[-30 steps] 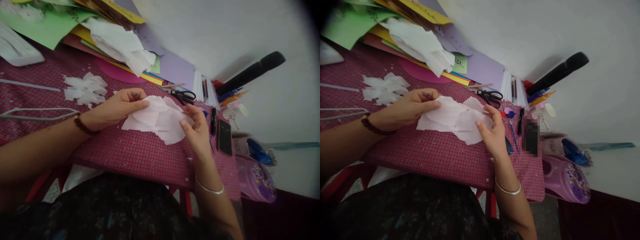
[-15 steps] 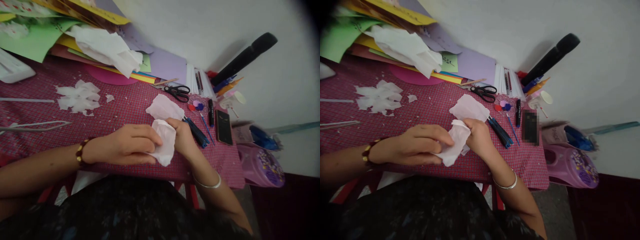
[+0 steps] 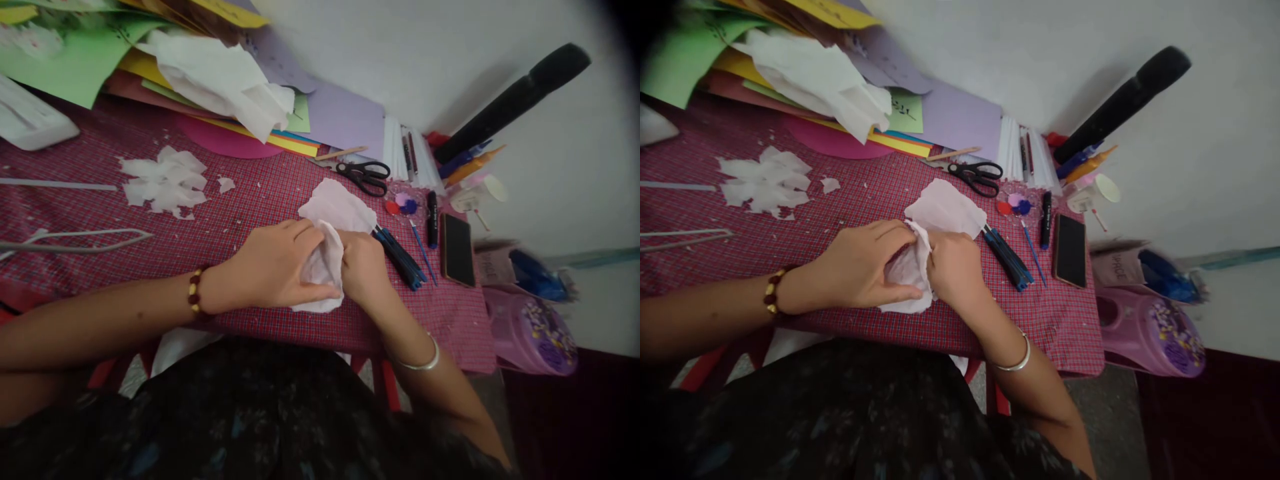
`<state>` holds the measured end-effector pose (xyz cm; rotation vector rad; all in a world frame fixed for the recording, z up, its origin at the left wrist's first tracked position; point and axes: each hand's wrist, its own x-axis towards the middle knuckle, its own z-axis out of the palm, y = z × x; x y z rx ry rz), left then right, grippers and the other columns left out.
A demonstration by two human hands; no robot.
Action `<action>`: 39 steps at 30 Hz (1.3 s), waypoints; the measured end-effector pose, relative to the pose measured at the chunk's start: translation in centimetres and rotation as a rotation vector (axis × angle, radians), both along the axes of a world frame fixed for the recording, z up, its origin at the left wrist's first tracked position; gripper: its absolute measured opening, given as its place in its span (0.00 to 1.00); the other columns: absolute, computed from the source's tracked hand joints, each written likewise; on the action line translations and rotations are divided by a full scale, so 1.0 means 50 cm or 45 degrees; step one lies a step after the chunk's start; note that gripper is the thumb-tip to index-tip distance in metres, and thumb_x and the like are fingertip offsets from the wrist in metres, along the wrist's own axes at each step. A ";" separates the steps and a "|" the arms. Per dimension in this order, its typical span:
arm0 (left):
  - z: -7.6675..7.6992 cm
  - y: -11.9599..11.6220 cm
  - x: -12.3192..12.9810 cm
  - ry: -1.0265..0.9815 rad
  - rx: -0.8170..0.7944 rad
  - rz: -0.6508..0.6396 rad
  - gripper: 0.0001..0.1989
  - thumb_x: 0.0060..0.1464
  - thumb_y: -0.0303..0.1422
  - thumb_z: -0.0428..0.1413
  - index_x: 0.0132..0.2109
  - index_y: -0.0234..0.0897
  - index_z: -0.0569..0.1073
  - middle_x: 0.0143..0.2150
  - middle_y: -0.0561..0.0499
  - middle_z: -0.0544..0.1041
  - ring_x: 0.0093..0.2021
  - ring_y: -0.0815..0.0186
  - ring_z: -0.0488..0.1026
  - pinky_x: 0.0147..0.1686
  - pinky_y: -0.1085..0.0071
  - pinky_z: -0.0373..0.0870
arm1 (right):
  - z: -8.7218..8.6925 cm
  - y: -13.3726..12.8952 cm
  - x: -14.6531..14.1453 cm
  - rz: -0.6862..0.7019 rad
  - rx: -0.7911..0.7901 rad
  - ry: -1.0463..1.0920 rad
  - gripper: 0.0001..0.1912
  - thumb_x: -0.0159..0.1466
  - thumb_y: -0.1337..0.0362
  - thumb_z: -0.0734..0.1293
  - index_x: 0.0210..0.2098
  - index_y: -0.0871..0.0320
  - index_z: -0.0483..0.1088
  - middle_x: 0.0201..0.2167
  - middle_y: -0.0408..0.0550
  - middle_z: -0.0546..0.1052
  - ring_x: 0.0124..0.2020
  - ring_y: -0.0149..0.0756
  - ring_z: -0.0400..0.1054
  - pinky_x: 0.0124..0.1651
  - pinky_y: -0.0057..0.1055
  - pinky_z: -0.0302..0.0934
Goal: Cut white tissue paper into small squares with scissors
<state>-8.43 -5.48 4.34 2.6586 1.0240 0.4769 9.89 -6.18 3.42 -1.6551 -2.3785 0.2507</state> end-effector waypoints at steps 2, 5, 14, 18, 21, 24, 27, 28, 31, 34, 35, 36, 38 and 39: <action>0.001 -0.008 0.007 0.052 0.016 0.018 0.33 0.54 0.57 0.55 0.51 0.30 0.70 0.49 0.38 0.76 0.50 0.50 0.73 0.49 0.58 0.70 | 0.004 0.005 -0.002 -0.056 -0.011 -0.072 0.10 0.60 0.69 0.60 0.30 0.58 0.73 0.26 0.51 0.80 0.27 0.38 0.69 0.31 0.33 0.49; 0.001 -0.013 0.017 0.094 0.021 0.050 0.34 0.54 0.56 0.55 0.52 0.29 0.70 0.50 0.36 0.76 0.51 0.49 0.74 0.50 0.56 0.70 | 0.005 0.015 -0.004 -0.125 0.009 -0.169 0.12 0.61 0.67 0.59 0.28 0.58 0.74 0.25 0.53 0.80 0.25 0.39 0.68 0.30 0.34 0.47; -0.006 0.018 0.024 0.161 0.136 0.105 0.11 0.60 0.30 0.48 0.43 0.31 0.73 0.41 0.41 0.77 0.43 0.56 0.75 0.43 0.63 0.71 | 0.011 0.025 -0.022 -0.181 0.068 -0.256 0.14 0.62 0.64 0.59 0.29 0.59 0.75 0.24 0.54 0.79 0.25 0.38 0.68 0.31 0.34 0.48; 0.002 0.027 0.010 0.197 0.207 0.101 0.15 0.65 0.32 0.44 0.42 0.32 0.74 0.39 0.43 0.78 0.40 0.58 0.75 0.41 0.63 0.69 | 0.011 0.024 -0.019 -0.163 0.055 -0.236 0.16 0.65 0.63 0.58 0.28 0.59 0.75 0.25 0.54 0.79 0.25 0.38 0.67 0.31 0.35 0.47; 0.009 0.030 0.000 0.205 0.213 0.149 0.16 0.65 0.33 0.43 0.41 0.32 0.74 0.37 0.43 0.78 0.38 0.59 0.75 0.39 0.64 0.69 | 0.011 0.028 -0.009 -0.205 0.035 -0.247 0.17 0.65 0.63 0.57 0.28 0.59 0.75 0.25 0.55 0.79 0.25 0.38 0.66 0.30 0.35 0.45; 0.012 0.033 -0.007 0.161 0.206 0.163 0.18 0.66 0.33 0.42 0.37 0.33 0.74 0.33 0.44 0.76 0.35 0.61 0.73 0.36 0.65 0.67 | 0.011 0.031 0.001 -0.238 0.014 -0.228 0.19 0.67 0.62 0.56 0.27 0.59 0.73 0.24 0.54 0.78 0.24 0.38 0.65 0.29 0.34 0.43; 0.012 0.039 -0.012 0.065 0.120 0.200 0.18 0.65 0.32 0.42 0.31 0.34 0.72 0.28 0.46 0.73 0.29 0.64 0.69 0.30 0.67 0.63 | 0.010 0.031 0.009 -0.233 -0.004 -0.141 0.19 0.68 0.61 0.56 0.25 0.58 0.70 0.23 0.52 0.75 0.23 0.36 0.62 0.29 0.34 0.42; 0.012 0.041 -0.014 0.023 0.067 0.213 0.18 0.64 0.32 0.42 0.29 0.35 0.70 0.26 0.47 0.71 0.27 0.65 0.67 0.28 0.67 0.61 | 0.009 0.031 0.011 -0.227 -0.012 -0.095 0.19 0.68 0.61 0.56 0.24 0.57 0.69 0.22 0.51 0.74 0.23 0.35 0.61 0.28 0.34 0.42; 0.013 0.049 -0.020 -0.125 -0.133 0.232 0.18 0.63 0.33 0.42 0.24 0.38 0.63 0.22 0.51 0.66 0.23 0.68 0.60 0.25 0.68 0.55 | 0.008 0.031 0.023 -0.220 -0.048 0.119 0.18 0.67 0.61 0.57 0.21 0.55 0.60 0.18 0.45 0.67 0.21 0.32 0.57 0.28 0.32 0.43; 0.014 0.059 -0.028 -0.307 -0.347 0.248 0.19 0.61 0.34 0.42 0.22 0.39 0.55 0.20 0.54 0.59 0.21 0.70 0.55 0.24 0.69 0.50 | 0.010 0.030 0.041 -0.192 -0.130 0.458 0.18 0.66 0.59 0.57 0.20 0.54 0.54 0.17 0.40 0.59 0.21 0.29 0.54 0.27 0.31 0.45; 0.015 0.063 -0.031 -0.366 -0.422 0.255 0.19 0.61 0.35 0.42 0.21 0.39 0.54 0.19 0.55 0.57 0.21 0.71 0.54 0.23 0.70 0.49 | 0.010 0.030 0.047 -0.188 -0.157 0.572 0.19 0.66 0.58 0.58 0.20 0.54 0.53 0.17 0.39 0.58 0.21 0.29 0.52 0.26 0.30 0.45; 0.016 0.066 -0.033 -0.422 -0.496 0.264 0.19 0.60 0.35 0.42 0.21 0.40 0.53 0.19 0.55 0.56 0.21 0.71 0.53 0.23 0.70 0.48 | 0.010 0.029 0.053 -0.191 -0.183 0.673 0.19 0.66 0.57 0.58 0.20 0.54 0.53 0.18 0.39 0.58 0.21 0.28 0.51 0.25 0.29 0.46; 0.019 0.071 -0.037 -0.513 -0.626 0.268 0.19 0.60 0.35 0.43 0.21 0.39 0.53 0.19 0.56 0.55 0.21 0.71 0.53 0.22 0.71 0.50 | 0.009 0.029 0.064 -0.219 -0.231 0.826 0.19 0.66 0.55 0.58 0.20 0.54 0.55 0.19 0.38 0.57 0.20 0.27 0.50 0.24 0.29 0.46; 0.021 0.073 -0.037 -0.552 -0.660 0.269 0.19 0.60 0.35 0.43 0.21 0.39 0.53 0.20 0.56 0.56 0.21 0.71 0.54 0.23 0.71 0.52 | 0.008 0.028 0.069 -0.237 -0.254 0.878 0.19 0.66 0.54 0.59 0.21 0.54 0.56 0.19 0.38 0.57 0.20 0.27 0.49 0.24 0.28 0.46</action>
